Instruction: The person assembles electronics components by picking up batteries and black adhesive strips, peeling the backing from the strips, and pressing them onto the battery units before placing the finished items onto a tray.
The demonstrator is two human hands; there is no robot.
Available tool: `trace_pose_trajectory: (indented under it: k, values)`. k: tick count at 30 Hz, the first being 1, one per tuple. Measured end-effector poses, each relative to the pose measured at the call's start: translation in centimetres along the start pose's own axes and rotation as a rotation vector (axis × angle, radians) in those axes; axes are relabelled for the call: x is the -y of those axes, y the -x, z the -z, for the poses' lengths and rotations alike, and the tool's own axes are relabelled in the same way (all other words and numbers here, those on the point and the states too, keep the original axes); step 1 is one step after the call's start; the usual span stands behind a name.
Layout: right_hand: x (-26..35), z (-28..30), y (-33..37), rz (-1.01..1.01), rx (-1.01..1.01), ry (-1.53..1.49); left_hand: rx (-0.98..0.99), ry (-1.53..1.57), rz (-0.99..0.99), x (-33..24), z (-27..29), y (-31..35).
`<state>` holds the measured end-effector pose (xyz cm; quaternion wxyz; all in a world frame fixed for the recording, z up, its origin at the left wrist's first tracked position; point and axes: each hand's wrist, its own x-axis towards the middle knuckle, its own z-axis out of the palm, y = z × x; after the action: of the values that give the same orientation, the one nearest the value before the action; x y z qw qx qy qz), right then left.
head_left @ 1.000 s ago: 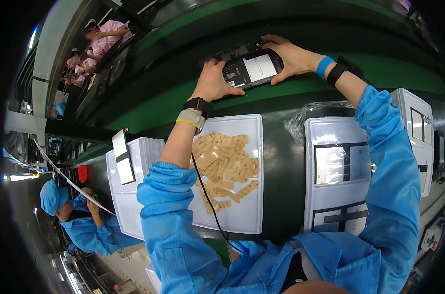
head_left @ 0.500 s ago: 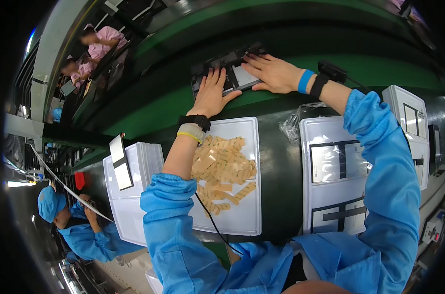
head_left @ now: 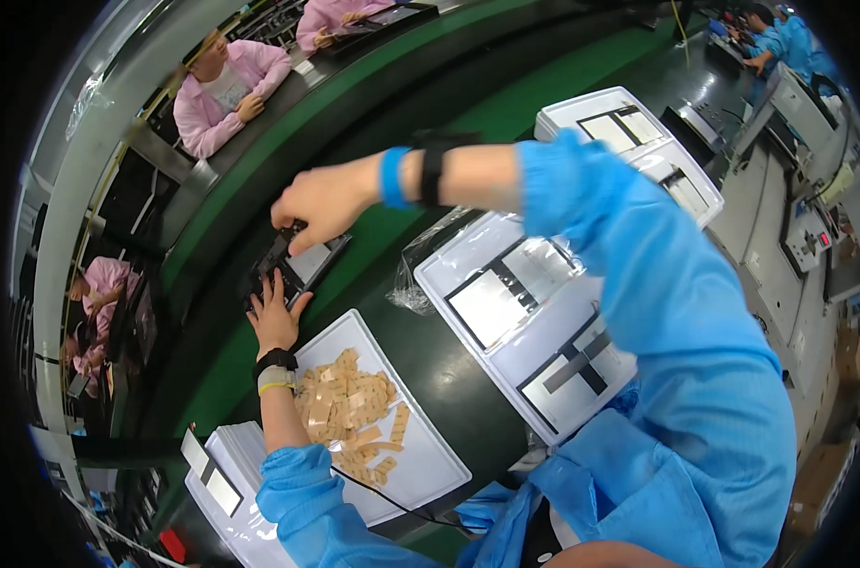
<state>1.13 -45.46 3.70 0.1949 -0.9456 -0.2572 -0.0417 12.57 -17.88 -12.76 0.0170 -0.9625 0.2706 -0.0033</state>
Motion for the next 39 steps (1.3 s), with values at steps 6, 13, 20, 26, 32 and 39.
trace_pose_trajectory:
  k: [6,13,20,26,32,39]
  values:
    - [7.2,11.3,24.2,-0.266,-0.635,-0.083,-0.029,0.016,-0.041,1.4,-0.7,-0.4]
    - [4.8,-1.9,56.4,-1.41,-1.323,-0.169,-0.016,0.022,-0.061,2.8,-0.5,-1.4]
    - [1.8,-11.0,54.7,-1.429,-1.397,-0.7,-0.052,0.032,0.094,4.9,-1.9,-0.1]
    - [0.8,-11.1,53.8,-1.378,-1.619,-0.7,-0.101,0.25,-0.117,-1.0,2.9,0.8]
    - [0.0,-12.4,54.8,-1.164,-1.676,-0.732,-0.288,0.537,-0.519,-13.0,8.4,1.7]
    - [5.2,-14.0,57.8,-0.934,-1.787,-1.036,-0.106,0.748,-0.869,-28.9,13.9,6.1]
